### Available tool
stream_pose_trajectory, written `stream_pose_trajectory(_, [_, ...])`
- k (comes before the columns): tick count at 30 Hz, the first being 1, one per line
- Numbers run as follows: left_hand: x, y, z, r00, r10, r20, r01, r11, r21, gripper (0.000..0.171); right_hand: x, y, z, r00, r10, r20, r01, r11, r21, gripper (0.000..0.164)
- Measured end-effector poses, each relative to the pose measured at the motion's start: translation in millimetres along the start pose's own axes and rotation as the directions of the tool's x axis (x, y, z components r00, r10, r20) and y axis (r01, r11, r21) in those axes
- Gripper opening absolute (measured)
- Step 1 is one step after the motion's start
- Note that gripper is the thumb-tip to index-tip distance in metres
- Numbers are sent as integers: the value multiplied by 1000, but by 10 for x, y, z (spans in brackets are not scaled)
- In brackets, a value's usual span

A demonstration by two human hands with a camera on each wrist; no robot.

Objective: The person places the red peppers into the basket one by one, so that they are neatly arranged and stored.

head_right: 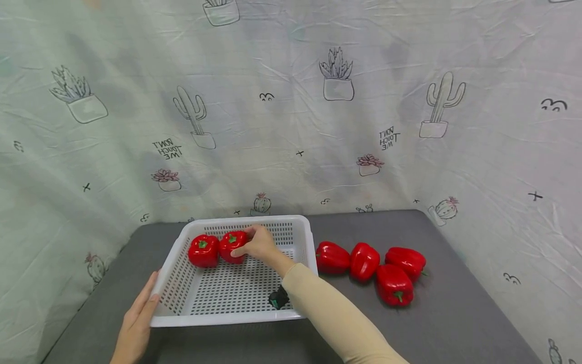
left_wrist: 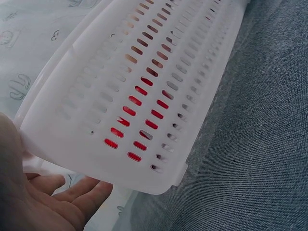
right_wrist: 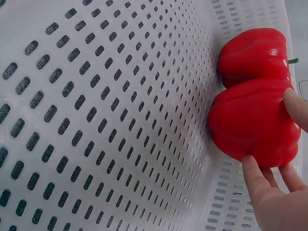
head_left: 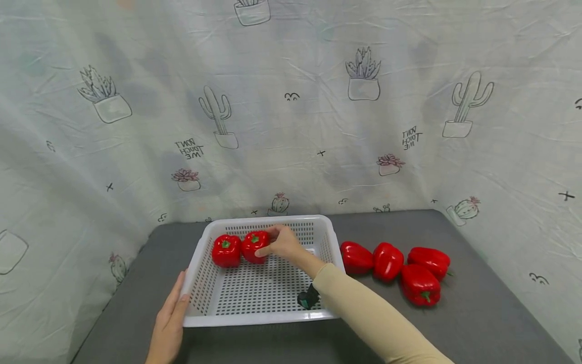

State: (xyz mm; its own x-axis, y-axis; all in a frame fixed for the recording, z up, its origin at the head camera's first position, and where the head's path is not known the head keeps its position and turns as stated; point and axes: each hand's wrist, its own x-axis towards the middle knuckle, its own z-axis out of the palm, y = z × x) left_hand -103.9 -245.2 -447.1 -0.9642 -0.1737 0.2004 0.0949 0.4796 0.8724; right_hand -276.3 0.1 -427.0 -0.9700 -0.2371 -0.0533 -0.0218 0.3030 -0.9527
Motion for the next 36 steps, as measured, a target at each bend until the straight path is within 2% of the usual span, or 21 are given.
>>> stream_pose_trajectory(11, [-3, -9, 4, 1000, 4, 10, -4, 1000, 11, 53, 1, 2, 14, 999, 29, -18, -29, 1000, -10, 61])
stream_pose_trajectory(17, [-14, -6, -8, 999, -29, 24, 29, 999, -14, 54, -97, -127, -47, 992, 84, 91, -77, 993, -87, 74])
stream_pose_trajectory(21, [-2, -20, -14, 1000, 1, 18, 0, 1000, -18, 53, -204, -262, -196, 990, 92, 107, -74, 984, -164, 81])
stream_pose_trajectory(25, [-16, -30, -15, 1000, 18, -2, -18, 999, -29, 53, -434, -402, -422, 997, 24, 78, -11, 986, -165, 81])
stream_pose_trajectory(28, [-21, -28, -23, 1000, 16, -3, -16, 999, -32, 52, -679, -498, -624, 997, -70, 41, 76, 986, -151, 73])
stream_pose_trajectory(32, [-11, -24, -20, 1000, 28, -2, -28, 999, -18, 52, -993, -544, -927, 982, -180, -61, 169, 973, -155, 59])
stream_pose_trajectory(36, [-1, -29, -8, 999, 32, -8, -32, 999, 3, 51, -1281, -445, -1231, 963, -194, -187, 183, 980, -75, 53])
